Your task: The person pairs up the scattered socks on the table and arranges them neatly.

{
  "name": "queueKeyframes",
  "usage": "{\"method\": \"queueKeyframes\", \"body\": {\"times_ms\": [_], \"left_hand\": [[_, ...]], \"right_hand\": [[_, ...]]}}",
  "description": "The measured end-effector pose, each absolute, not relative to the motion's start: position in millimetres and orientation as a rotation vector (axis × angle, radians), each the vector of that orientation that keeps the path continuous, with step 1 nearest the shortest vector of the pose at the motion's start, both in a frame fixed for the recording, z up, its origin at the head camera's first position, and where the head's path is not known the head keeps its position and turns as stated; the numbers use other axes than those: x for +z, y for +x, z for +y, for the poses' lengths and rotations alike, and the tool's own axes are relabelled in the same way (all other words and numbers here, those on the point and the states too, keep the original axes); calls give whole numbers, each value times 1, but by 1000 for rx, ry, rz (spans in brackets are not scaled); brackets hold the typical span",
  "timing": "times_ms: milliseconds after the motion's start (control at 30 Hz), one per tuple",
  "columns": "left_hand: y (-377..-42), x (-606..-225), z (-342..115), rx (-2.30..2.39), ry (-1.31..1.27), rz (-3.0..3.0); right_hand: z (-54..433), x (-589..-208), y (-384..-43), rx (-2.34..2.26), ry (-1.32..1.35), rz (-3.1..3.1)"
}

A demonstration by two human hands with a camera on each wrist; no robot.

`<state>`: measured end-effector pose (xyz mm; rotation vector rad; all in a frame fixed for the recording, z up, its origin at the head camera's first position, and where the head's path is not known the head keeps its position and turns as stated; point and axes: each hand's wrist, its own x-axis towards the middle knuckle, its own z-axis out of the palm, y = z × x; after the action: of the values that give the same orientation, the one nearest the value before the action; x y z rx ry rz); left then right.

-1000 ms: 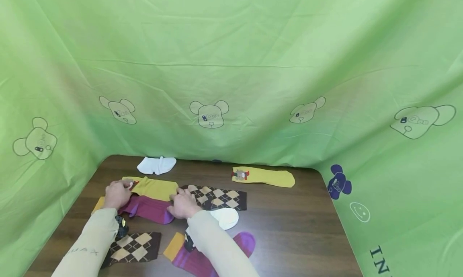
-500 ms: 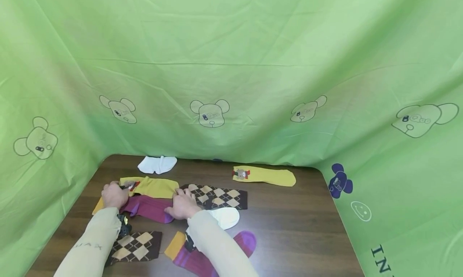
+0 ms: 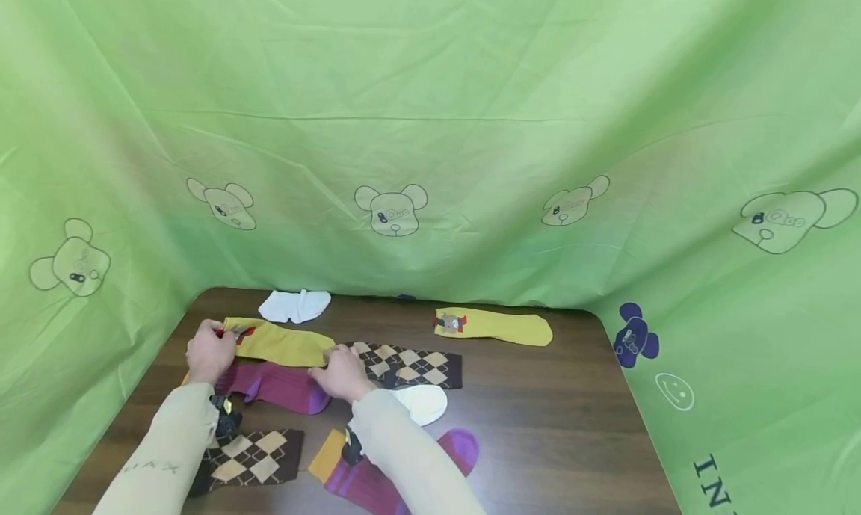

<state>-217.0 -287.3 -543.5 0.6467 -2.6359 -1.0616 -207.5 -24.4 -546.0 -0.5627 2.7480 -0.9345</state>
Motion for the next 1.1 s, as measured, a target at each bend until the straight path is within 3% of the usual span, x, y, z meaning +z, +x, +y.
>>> {"method": "queueKeyframes", "body": {"times_ms": [700, 1100], "left_hand": [[-231, -518, -249, -1190, 407, -2429], [-234, -512, -236, -1204, 356, -2406]], "right_hand": [[-16, -550, -221, -1741, -130, 2818], [3, -545, -234, -1726, 63, 2680]]}}
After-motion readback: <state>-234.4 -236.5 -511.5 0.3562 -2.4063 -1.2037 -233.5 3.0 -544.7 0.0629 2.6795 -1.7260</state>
